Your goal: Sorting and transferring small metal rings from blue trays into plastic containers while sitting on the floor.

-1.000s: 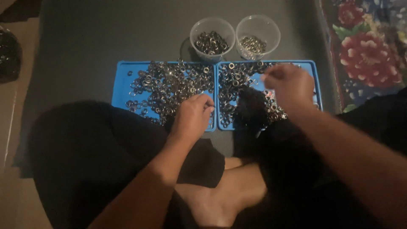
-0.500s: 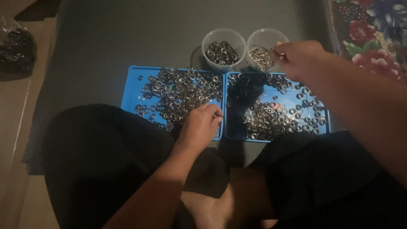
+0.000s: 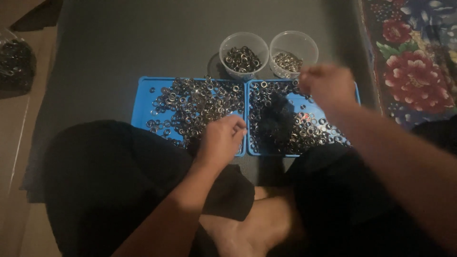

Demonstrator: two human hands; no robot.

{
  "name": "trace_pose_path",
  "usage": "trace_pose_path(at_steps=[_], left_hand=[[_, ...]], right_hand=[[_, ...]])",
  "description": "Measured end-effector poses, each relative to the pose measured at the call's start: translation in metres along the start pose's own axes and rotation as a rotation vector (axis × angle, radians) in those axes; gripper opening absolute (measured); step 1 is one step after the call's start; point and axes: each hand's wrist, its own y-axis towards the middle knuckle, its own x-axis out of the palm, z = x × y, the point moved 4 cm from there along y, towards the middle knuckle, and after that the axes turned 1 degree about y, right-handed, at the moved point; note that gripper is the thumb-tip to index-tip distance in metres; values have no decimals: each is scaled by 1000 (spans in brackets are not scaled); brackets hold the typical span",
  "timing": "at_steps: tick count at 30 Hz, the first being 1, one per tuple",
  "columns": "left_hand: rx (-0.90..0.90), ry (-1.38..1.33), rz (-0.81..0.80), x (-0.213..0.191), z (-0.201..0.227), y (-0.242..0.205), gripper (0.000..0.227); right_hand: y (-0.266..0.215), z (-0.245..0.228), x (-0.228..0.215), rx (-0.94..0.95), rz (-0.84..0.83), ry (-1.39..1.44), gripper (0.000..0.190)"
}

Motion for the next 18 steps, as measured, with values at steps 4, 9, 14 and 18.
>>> trace_pose_path(at_steps=[4, 9, 14, 18], left_hand=[[-121, -106, 160, -17, 14, 19, 12], [-268, -229, 209, -12, 40, 75, 13], [-342, -281, 138, 7, 62, 122, 13], [-281, -299, 182, 20, 70, 162, 15]], right_hand=[[-53, 14, 4, -49, -52, -518, 24], [-90, 9, -1, -167, -74, -429, 29], [-98, 2, -3, -161, -145, -530, 21], [-98, -4, 2, -197, -158, -576, 22]])
